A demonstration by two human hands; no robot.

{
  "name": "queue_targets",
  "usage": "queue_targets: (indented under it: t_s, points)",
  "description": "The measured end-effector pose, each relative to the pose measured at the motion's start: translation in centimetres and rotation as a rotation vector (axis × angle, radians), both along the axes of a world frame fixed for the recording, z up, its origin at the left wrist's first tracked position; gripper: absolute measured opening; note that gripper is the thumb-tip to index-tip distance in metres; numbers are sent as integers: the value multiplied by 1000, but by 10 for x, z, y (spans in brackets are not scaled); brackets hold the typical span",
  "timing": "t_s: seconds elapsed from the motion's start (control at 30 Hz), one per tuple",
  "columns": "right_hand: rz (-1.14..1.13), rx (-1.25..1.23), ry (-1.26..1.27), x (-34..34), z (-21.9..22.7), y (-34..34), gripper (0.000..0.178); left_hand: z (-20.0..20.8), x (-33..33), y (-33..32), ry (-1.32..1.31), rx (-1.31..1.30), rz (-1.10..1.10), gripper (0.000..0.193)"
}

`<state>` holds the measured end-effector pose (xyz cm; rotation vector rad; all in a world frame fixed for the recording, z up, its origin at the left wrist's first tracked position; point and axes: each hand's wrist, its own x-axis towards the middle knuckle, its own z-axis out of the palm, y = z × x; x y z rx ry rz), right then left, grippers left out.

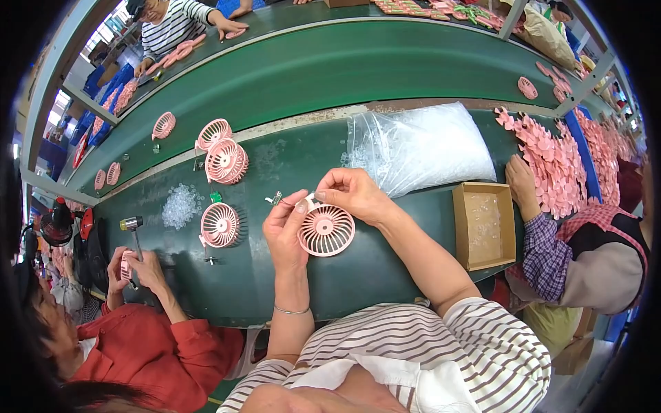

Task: The person takes mini fan housings and circuit boards from the conveyor belt, attaches the electronic components into the fan housings by hand, and sets the assembled fan parts on the work surface.

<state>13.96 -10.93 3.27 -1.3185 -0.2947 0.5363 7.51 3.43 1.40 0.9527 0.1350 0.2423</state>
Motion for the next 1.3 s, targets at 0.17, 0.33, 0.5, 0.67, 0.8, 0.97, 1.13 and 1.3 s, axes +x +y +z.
queue_targets:
  t_s: [0.17, 0.33, 0.5, 0.67, 0.8, 0.97, 1.13, 1.3]
  points:
    - [-17, -53, -67, -1, 1, -1, 11, 0, 0, -1, 2, 46, 9, 19]
    - [2, -76, -74, 1, -3, -1, 11, -3, -1, 1, -4, 96, 12, 18]
    - [-29, -14, 8, -1, 0, -1, 9, 1, -1, 1, 1, 80, -21, 19]
    - [-128, 36, -27, -6, -2, 2, 9, 1, -1, 1, 5, 82, -25, 18]
    - [-131, -82, -77, -7, 2, 5, 9, -3, 0, 2, -18, 120, -5, 18]
    - [-99, 47, 38, -9, -1, 9, 9, -8, 2, -1, -27, 88, 12, 24]
    - [-37, 79, 112, -6, 0, 6, 14, -5, 1, 0, 18, -30, -28, 30]
    - [-50, 160, 63, -1, -11, -1, 17, -3, 1, -1, 35, -62, -41, 34]
